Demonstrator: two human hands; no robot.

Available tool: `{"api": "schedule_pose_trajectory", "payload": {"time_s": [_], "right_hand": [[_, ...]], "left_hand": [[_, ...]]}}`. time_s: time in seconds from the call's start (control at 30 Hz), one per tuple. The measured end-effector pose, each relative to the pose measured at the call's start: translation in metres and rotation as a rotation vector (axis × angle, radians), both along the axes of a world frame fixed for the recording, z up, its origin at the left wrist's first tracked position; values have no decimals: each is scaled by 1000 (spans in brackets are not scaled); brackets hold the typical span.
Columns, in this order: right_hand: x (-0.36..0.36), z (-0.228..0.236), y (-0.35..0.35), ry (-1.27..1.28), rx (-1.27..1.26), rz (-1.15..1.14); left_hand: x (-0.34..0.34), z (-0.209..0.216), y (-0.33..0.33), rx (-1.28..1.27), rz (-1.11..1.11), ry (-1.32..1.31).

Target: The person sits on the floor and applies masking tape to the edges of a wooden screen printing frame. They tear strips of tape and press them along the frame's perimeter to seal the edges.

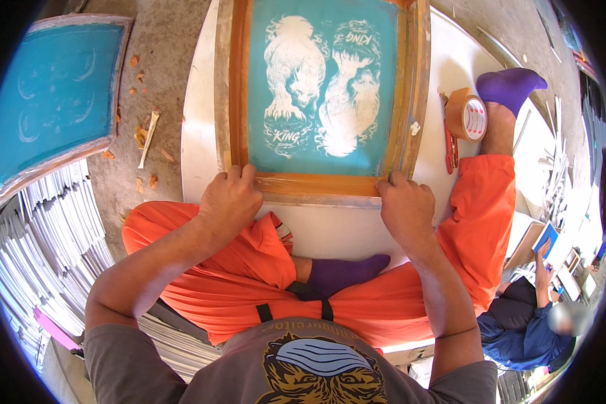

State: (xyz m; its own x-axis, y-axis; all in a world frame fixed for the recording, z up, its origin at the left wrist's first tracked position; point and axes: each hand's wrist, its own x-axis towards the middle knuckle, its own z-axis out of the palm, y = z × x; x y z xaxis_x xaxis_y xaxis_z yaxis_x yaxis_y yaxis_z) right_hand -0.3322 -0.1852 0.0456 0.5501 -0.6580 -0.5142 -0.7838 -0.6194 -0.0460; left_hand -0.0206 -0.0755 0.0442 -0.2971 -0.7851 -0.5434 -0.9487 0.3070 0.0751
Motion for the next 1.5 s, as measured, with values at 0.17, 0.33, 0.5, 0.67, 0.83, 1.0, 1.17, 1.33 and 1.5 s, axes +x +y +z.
{"api": "schedule_pose_trajectory", "payload": {"time_s": [0.17, 0.33, 0.5, 0.67, 0.83, 1.0, 1.17, 1.33, 1.5], "right_hand": [[0, -2, 0, -25, -19, 18], [-1, -5, 0, -43, -32, 26], [0, -6, -1, -39, -29, 23], [-3, -8, -2, -51, -10, 22], [-2, -8, -1, -53, -19, 20], [-2, -10, -2, -62, -13, 10], [0, -10, -3, -27, -23, 12], [4, -6, -4, -9, -5, -14], [7, -6, -4, 29, -1, -35]], "left_hand": [[0, -4, 2, 3, 17, 6], [-1, 3, -5, 54, 20, 14], [-3, 1, -6, 70, 38, -3], [-4, 6, -12, 71, 24, -30], [-5, 5, -14, 75, 34, -35], [-5, 5, -17, 111, 18, -46], [-2, 2, -15, 87, 23, -32], [-1, 0, -14, 88, 34, -11], [-2, -1, -14, 93, 61, -21]]}}
